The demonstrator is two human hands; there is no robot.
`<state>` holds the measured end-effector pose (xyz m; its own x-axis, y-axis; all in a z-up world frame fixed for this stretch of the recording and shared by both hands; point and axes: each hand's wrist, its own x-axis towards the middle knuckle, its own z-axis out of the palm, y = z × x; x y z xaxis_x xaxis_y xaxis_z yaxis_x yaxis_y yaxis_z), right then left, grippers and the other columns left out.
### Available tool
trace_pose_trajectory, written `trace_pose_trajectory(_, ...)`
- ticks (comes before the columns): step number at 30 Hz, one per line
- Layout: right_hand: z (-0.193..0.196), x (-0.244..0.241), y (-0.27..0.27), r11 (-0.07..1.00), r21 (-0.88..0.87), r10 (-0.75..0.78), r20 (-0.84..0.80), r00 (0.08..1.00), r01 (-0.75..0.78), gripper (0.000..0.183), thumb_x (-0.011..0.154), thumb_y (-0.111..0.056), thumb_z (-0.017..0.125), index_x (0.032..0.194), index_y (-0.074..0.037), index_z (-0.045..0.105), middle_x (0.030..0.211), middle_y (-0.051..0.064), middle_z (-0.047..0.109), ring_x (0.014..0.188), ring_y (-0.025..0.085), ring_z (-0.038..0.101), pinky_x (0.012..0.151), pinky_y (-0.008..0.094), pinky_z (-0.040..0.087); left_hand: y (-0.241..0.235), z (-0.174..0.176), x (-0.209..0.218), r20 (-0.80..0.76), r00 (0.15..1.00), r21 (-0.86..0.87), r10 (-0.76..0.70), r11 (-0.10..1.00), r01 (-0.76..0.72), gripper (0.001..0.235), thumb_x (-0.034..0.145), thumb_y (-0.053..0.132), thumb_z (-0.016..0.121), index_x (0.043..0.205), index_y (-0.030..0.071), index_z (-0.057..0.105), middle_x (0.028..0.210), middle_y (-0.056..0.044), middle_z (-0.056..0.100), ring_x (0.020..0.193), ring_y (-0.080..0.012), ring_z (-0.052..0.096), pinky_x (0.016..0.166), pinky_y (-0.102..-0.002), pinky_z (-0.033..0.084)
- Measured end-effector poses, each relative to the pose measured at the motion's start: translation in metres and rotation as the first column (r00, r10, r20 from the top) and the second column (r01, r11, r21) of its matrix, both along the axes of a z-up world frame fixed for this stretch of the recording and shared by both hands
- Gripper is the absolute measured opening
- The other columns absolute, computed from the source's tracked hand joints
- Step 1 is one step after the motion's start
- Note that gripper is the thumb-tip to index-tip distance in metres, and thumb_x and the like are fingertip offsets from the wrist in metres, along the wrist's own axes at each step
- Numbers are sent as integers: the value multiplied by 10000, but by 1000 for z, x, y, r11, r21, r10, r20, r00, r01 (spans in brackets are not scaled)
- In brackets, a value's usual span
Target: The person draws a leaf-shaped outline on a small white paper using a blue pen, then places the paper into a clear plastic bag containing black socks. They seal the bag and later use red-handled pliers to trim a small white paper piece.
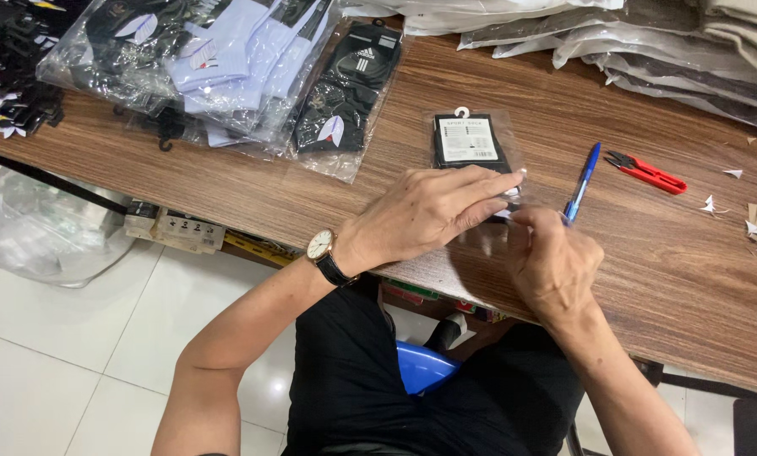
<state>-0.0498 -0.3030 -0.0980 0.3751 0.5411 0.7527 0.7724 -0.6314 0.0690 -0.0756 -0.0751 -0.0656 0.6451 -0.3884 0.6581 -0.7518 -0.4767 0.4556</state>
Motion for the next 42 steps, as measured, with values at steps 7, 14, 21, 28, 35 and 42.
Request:
trace_pose_trajectory(7,16,-23,7,1000,-30,4,72,997,-2,272,961,-40,771,1123,-55,553,1058,93,673,729,194,648,559,306,494,-6,2,-7,50,999,7,4,1000,-4,413,1080,331,507,1415,96,568,1239,-75,714,962,-185,749,842,-320,629)
trace_pose_trajectory(14,24,-29,0,992,-125,17,39,999,-12,112,929,-69,764,1005,-38,687,967,72,718,644,146,664,496,289,473,-10,-8,-8,74,997,10,-32,999,32,394,1082,332,513,1403,114,583,1256,-76,703,1100,-211,719,974,-363,611)
trace_pose_trajectory(21,12,-28,-3,966,-253,-87,-92,992,61,107,897,-139,740,888,-49,685,862,51,727,545,149,639,473,315,483,-20,-24,-13,107,991,-20,-76,997,79,379,1036,294,567,1380,140,609,1326,-97,676,1228,-230,666,1133,-461,527)
trace_pose_trajectory(28,22,-43,0,968,-251,-22,-93,995,-2,258,845,-117,672,1097,-78,717,1101,73,741,728,164,705,540,298,504,-22,-32,-57,408,889,124,207,952,-278,244,933,25,659,1150,-71,719,1174,-221,724,1105,-313,718,937,-388,619)
trace_pose_trajectory(35,30,-56,3,957,-288,-76,-198,977,15,292,807,-137,705,1093,-84,728,1102,39,730,745,161,688,510,305,494,-31,-44,-63,455,853,28,257,953,-302,183,941,56,709,1094,-44,727,1139,-190,737,1066,-287,741,876,-353,634)
trace_pose_trajectory(42,16,-61,0,995,-88,30,-226,974,-51,228,805,-90,793,1023,-112,732,1101,33,740,778,144,699,526,275,503,-33,-58,-61,448,862,8,238,963,-271,158,964,81,705,1086,-18,723,1121,-181,739,1046,-275,745,877,-343,639)
